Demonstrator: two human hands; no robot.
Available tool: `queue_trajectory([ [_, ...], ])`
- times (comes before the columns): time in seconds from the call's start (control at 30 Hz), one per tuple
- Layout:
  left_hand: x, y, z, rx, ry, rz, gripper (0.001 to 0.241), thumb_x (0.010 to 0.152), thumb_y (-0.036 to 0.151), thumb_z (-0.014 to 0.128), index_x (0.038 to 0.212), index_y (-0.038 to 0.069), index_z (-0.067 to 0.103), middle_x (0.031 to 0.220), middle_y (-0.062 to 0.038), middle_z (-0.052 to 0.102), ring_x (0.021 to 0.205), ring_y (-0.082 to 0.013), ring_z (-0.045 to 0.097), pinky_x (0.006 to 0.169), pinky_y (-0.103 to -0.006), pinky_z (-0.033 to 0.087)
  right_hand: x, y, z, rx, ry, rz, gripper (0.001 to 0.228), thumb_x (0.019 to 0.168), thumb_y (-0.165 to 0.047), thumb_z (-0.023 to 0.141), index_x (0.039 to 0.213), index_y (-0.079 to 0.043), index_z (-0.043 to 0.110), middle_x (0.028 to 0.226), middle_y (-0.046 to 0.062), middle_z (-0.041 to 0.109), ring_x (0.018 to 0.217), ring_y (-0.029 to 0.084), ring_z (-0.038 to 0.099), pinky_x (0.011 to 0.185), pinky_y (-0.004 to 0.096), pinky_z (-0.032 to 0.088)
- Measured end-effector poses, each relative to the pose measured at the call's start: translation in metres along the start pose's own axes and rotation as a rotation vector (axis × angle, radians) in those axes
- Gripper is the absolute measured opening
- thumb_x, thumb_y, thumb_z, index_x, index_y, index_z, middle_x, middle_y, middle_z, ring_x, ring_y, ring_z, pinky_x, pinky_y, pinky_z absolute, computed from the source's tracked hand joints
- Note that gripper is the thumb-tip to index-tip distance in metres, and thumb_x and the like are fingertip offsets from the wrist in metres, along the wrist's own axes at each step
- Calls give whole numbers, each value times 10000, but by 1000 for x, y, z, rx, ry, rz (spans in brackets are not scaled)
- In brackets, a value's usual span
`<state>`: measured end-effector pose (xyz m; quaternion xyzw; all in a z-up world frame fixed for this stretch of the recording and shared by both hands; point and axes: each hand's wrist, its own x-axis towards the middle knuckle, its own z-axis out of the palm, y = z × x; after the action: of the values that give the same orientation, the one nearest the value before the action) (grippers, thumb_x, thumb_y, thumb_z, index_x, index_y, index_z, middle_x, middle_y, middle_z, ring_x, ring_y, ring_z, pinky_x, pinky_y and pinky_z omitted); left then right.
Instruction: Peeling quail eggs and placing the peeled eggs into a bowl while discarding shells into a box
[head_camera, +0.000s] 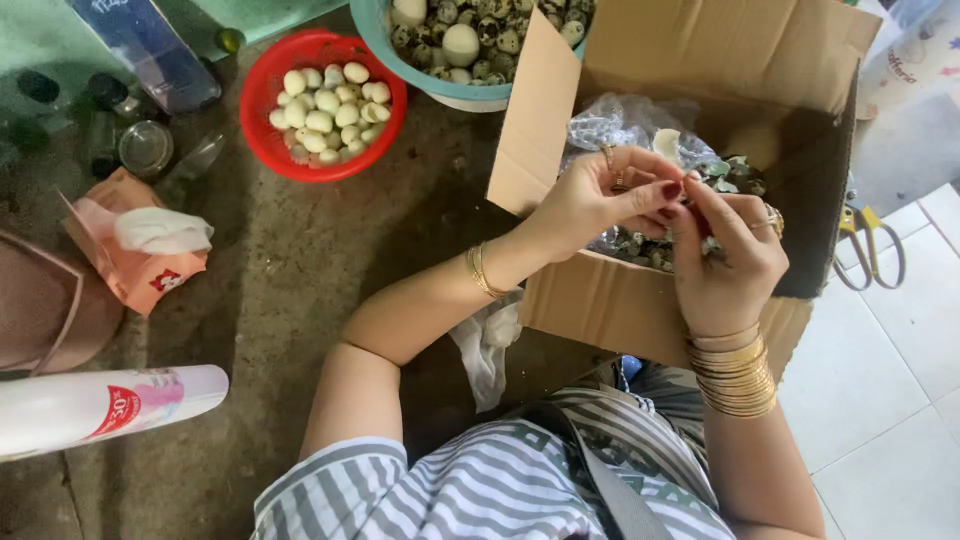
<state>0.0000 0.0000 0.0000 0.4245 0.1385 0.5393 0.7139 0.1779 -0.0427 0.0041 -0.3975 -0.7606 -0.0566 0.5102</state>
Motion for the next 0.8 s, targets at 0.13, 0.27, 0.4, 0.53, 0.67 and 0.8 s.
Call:
queue_trajectory([
  [0.13, -1, 6, 4, -3, -10, 4, 260, 939, 109, 799, 1131, -19, 679, 962, -168, 768, 832, -293, 790, 693, -365, 704, 2, -6, 3, -11, 28, -13, 152, 1056, 48, 744, 1197, 60, 800, 970, 223, 691, 812, 396, 652, 808, 421, 520],
  [0.27, -3, 3, 5, -4, -23, 8, 245, 942, 98, 795, 1120, -23, 679, 969, -159, 766, 829, -301, 789, 689, -369, 704, -3, 1, 3, -37, 32, 29, 133, 1072, 60, 698, 1145, 42, 807, 969, 182, 697, 810, 369, 660, 797, 411, 526],
  [0.4, -3, 6, 10, -10, 28, -1, 232, 933, 100, 794, 1110, -11, 692, 934, -158, 757, 820, -311, 785, 708, -411, 702, 6, -9, -5, 3, 2, 82, 191, 1115, 14, 587, 1167, 42, 768, 938, 189, 669, 829, 414, 639, 842, 452, 511],
  [0.53, 3, -8, -6, -32, 34, -42, 227, 985, 143, 747, 1150, 2, 681, 983, -181, 747, 868, -363, 775, 753, -481, 688, 11, -16, -2, 2, -12, 94, 235, 1023, 74, 616, 1237, 62, 714, 975, 224, 651, 872, 449, 631, 826, 498, 496],
  [0.67, 4, -3, -10, 36, 37, -147, 314, 998, 198, 717, 1229, -3, 649, 988, -188, 751, 888, -344, 784, 779, -471, 700, 6, -7, 5, -13, 41, 104, 372, 896, -33, 836, 1254, -18, 736, 993, 160, 657, 868, 374, 665, 802, 464, 546],
  [0.8, 2, 4, -10, 112, -8, -180, 341, 974, 151, 738, 1256, -13, 638, 1016, -214, 756, 882, -349, 785, 782, -465, 690, 6, -5, 6, -3, 47, 73, 354, 965, -64, 760, 1316, -40, 724, 990, 144, 663, 807, 343, 694, 736, 438, 569],
])
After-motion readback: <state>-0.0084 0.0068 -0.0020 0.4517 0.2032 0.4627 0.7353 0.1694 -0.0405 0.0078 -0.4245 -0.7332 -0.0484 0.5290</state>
